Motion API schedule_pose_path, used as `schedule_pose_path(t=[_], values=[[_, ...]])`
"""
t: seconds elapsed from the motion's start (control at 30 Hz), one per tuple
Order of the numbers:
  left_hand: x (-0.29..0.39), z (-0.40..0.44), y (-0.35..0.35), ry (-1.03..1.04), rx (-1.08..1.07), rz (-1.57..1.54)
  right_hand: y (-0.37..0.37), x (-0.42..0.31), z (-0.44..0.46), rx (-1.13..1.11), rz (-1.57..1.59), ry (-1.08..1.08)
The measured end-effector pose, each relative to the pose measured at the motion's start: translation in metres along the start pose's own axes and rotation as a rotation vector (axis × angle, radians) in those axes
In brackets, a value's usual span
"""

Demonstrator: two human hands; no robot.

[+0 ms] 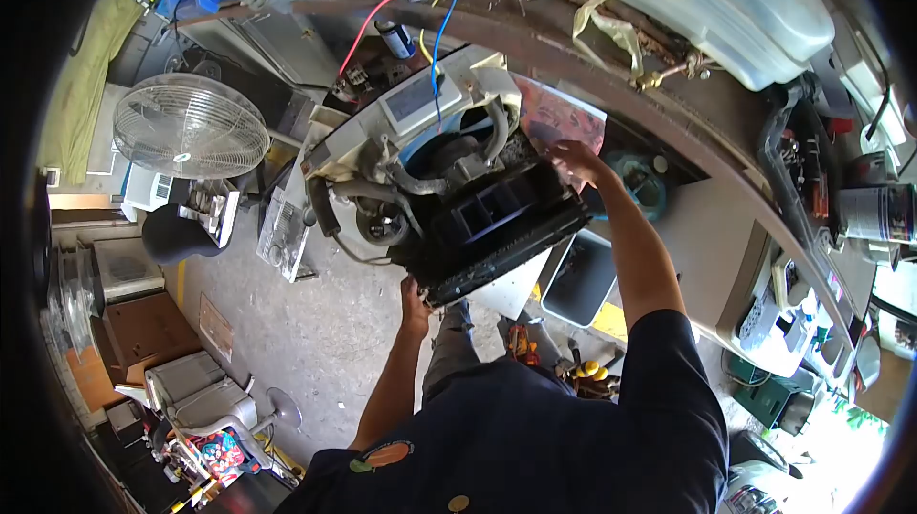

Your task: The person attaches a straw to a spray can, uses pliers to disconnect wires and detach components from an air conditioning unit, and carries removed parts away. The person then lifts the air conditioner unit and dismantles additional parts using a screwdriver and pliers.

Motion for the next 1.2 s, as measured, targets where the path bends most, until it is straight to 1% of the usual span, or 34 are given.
schedule_pose_path(t=[0.03, 0.07, 0.1, 0.13, 0.2, 0.23, 0.33, 0.37, 0.4, 0.47, 0.53, 0.57, 0.63, 0.7, 0.77, 0.8, 0.83, 0.87, 0.93, 0.97, 1.0, 1.03, 1.07, 1.1, 1.13, 1.2], values=[[-0.001, 0.002, 0.002, 0.069, 0.09, 0.076, -0.003, -0.012, 0.008, -0.029, -0.04, 0.005], [-0.001, 0.001, 0.002, 0.06, 0.093, 0.088, -0.004, -0.028, 0.013, -0.026, -0.046, -0.007], [-0.001, 0.001, 0.001, 0.053, 0.098, 0.099, -0.002, -0.05, 0.017, 0.002, 0.023, -0.048], [-0.017, 0.011, -0.006, 0.064, 0.098, 0.088, 0.004, -0.074, 0.018, 0.025, 0.088, -0.087], [-0.042, 0.028, -0.021, 0.142, 0.255, 0.309, 0.016, -0.108, 0.021, 0.058, 0.218, -0.149], [-0.04, 0.026, -0.016, 0.142, 0.268, 0.297, 0.02, -0.114, 0.036, 0.043, 0.208, -0.149], [-0.029, -0.006, 0.014, -0.016, 0.377, 0.058, 0.026, -0.117, 0.113, 0.08, 0.299, -0.449], [-0.031, -0.014, 0.021, -0.071, 0.407, -0.022, 0.025, -0.117, 0.122, 0.097, 0.33, -0.547], [-0.034, -0.014, 0.022, -0.076, 0.411, -0.034, 0.03, -0.125, 0.117, 0.088, 0.32, -0.544], [-0.045, -0.006, 0.019, -0.156, 0.344, -0.085, 0.043, -0.128, 0.089, 0.093, 0.383, -0.534], [-0.05, 0.003, 0.013, -0.22, 0.285, -0.141, 0.057, -0.15, 0.077, 0.083, 0.45, -0.53], [-0.051, 0.0, 0.013, -0.221, 0.298, -0.156, 0.057, -0.156, 0.068, 0.078, 0.483, -0.52], [-0.05, -0.006, 0.02, -0.147, 0.288, -0.155, 0.057, -0.158, 0.042, 0.072, 0.552, -0.5], [-0.041, -0.009, 0.025, -0.068, 0.275, -0.148, 0.076, -0.18, 0.029, 0.07, 0.623, -0.485], [-0.031, -0.017, 0.032, -0.084, 0.285, -0.142, 0.07, -0.18, 0.041, 0.24, 0.669, -0.703], [-0.024, -0.021, 0.034, -0.1, 0.283, -0.122, 0.052, -0.173, 0.051, 0.228, 0.665, -0.699], [-0.017, -0.024, 0.036, -0.114, 0.278, -0.097, 0.024, -0.172, 0.051, 0.488, -0.036, -0.821], [-0.015, -0.028, 0.036, -0.132, 0.268, -0.066, 0.014, -0.171, 0.048, 0.719, -0.761, -0.866], [-0.036, -0.014, 0.021, -0.097, 0.262, -0.014, 0.048, -0.152, -0.014, 0.871, -0.349, -1.031], [-0.054, -0.002, 0.012, -0.061, 0.257, 0.033, 0.061, -0.147, -0.032, 0.895, -0.353, -1.02], [-0.069, 0.011, 0.005, -0.022, 0.25, 0.079, 0.077, -0.147, -0.049, 0.902, -0.466, -1.106], [-0.072, 0.022, 0.006, 0.027, 0.242, 0.118, 0.091, -0.153, -0.06, 0.906, -0.582, -1.2], [-0.066, 0.023, 0.013, 0.031, 0.224, 0.123, 0.104, -0.157, -0.07, 0.901, -0.703, -1.289], [-0.058, 0.015, 0.018, -0.034, 0.216, 0.069, 0.119, -0.159, -0.081, 0.887, -0.825, -1.372], [-0.046, 0.007, 0.022, -0.094, 0.212, 0.014, 0.137, -0.173, -0.098, 0.901, -0.826, -1.372], [-0.027, -0.008, 0.022, -0.218, 0.214, -0.085, 0.151, -0.18, -0.107, 0.569, 0.054, -0.587]])
Point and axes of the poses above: each hand's wrist, its own z-axis towards the middle knuckle, its own y-axis out of the palm, x = y × z, the point moved 3 cm from there along z, towards the middle knuckle, and after that the axes turned 2 degrees about z, right-handed, at the moved point
